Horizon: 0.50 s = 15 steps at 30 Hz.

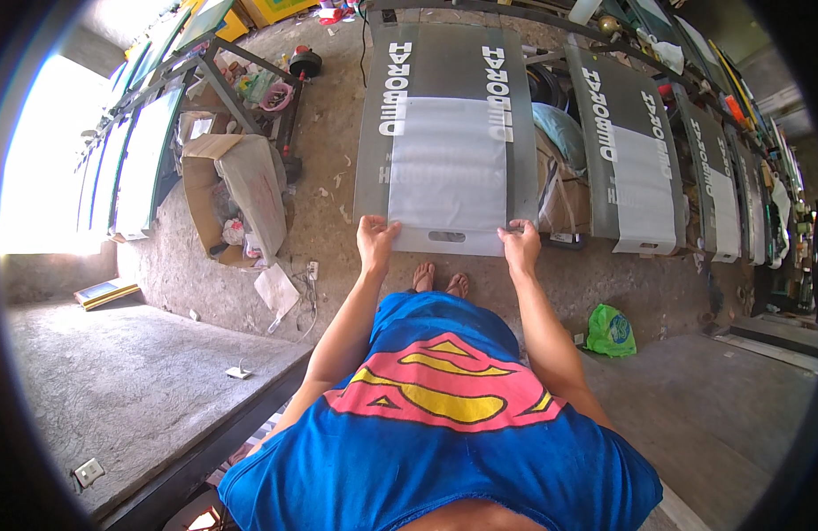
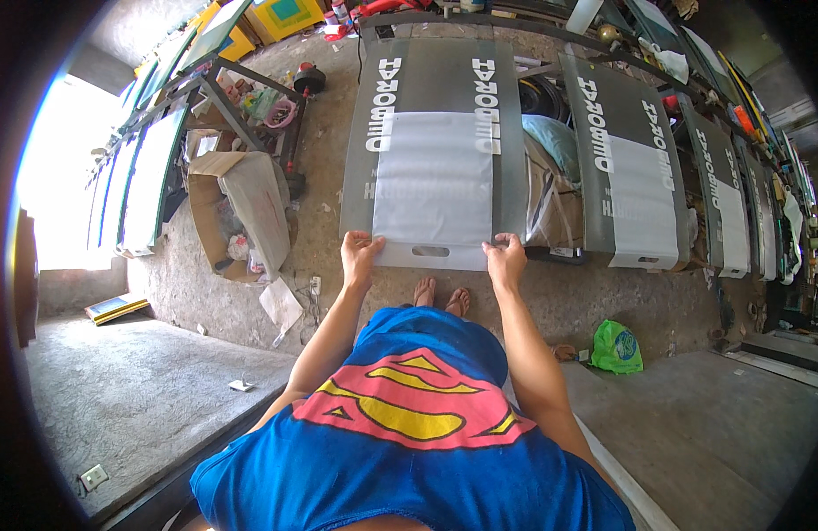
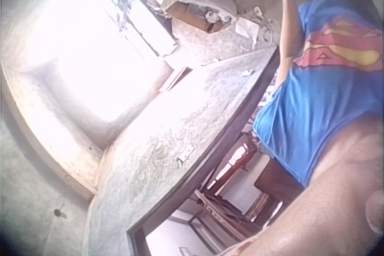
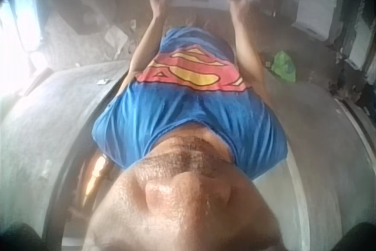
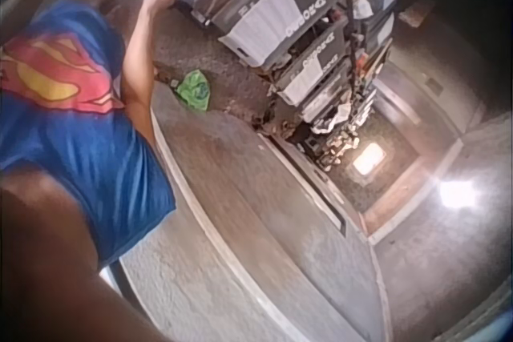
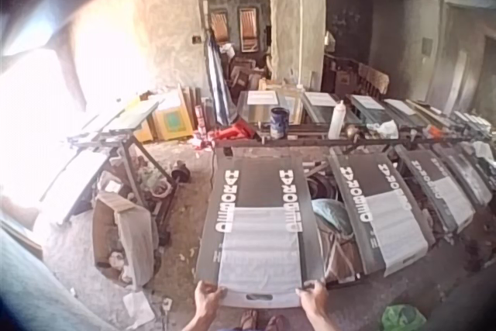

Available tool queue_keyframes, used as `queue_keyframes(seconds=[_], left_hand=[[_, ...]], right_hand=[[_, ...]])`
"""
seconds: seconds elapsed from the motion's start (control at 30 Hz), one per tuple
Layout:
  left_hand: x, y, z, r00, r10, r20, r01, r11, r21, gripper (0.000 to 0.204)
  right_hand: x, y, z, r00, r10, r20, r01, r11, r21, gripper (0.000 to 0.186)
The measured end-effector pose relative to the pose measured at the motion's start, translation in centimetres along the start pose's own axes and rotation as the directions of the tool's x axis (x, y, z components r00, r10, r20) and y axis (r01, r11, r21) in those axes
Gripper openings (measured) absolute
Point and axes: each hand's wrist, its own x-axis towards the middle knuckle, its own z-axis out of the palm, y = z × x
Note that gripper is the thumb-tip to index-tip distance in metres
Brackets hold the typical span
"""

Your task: The person repeatedly places a white screen-printing frame onto a flat surface, aligns it, and presses down with both hands. The person moves between multiple stations, repeating the same alignment and pressing action on each frame.

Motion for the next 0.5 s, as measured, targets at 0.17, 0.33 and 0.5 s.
queue_keyframes(seconds=[0.17, 0.33, 0.5], left_hand=[[0.0, -0.1, -0.1, 1.000, 0.004, 0.007, -0.003, 1.000, -0.017, 0.043], [-0.3, 0.5, -0.1, 1.000, 0.014, 0.011, -0.014, 1.000, 0.002, 0.043], [-0.1, 0.2, -0.2, 1.000, 0.008, 0.010, -0.009, 1.000, 0.004, 0.042]], right_hand=[[-0.3, -0.7, -0.1, 1.000, 0.013, -0.009, -0.014, 0.999, -0.053, 0.032], [-0.7, -1.3, -0.1, 0.999, -0.017, -0.039, 0.014, 0.998, -0.068, 0.031], [-0.4, -0.8, 0.1, 1.000, -0.011, -0.026, 0.009, 0.999, -0.053, 0.032]])
